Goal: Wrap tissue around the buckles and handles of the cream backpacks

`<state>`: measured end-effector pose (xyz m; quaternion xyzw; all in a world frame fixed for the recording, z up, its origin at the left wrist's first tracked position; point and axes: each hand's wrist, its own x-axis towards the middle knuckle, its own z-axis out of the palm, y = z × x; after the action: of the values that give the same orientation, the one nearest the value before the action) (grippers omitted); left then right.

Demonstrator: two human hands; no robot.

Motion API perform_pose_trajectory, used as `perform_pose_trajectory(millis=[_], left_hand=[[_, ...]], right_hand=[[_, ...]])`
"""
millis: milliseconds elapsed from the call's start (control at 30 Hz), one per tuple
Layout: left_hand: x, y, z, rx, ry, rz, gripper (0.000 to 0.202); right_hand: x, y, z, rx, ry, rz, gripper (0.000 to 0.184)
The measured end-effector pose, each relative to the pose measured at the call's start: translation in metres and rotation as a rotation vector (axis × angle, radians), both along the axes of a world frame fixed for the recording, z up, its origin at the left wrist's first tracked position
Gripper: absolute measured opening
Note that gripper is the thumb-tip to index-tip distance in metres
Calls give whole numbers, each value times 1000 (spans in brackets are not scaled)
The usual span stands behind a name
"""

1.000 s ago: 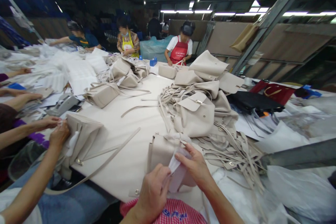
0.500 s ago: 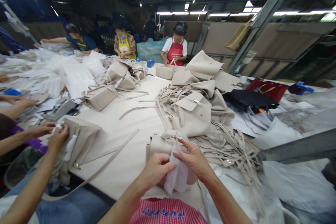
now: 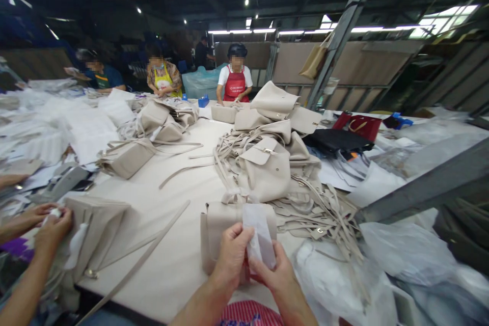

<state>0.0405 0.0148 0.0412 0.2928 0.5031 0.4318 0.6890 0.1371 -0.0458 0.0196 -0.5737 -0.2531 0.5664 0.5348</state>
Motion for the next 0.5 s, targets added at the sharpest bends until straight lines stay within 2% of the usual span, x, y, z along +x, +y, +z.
perform_pose_trajectory(millis=[167, 300, 400, 500], left_hand=[[3, -1, 3, -27, -97, 0, 24], [2, 3, 5, -38, -102, -32, 19], [4, 8, 7, -29, -101, -22, 22], [6, 13, 9, -37, -112, -10, 22]], right_hand=[[-1, 2, 5, -1, 146, -61, 38], [2, -4, -2, 19, 250, -123, 35], [5, -9, -8, 27, 219, -124, 29], [8, -12, -10, 113, 62, -76, 24]])
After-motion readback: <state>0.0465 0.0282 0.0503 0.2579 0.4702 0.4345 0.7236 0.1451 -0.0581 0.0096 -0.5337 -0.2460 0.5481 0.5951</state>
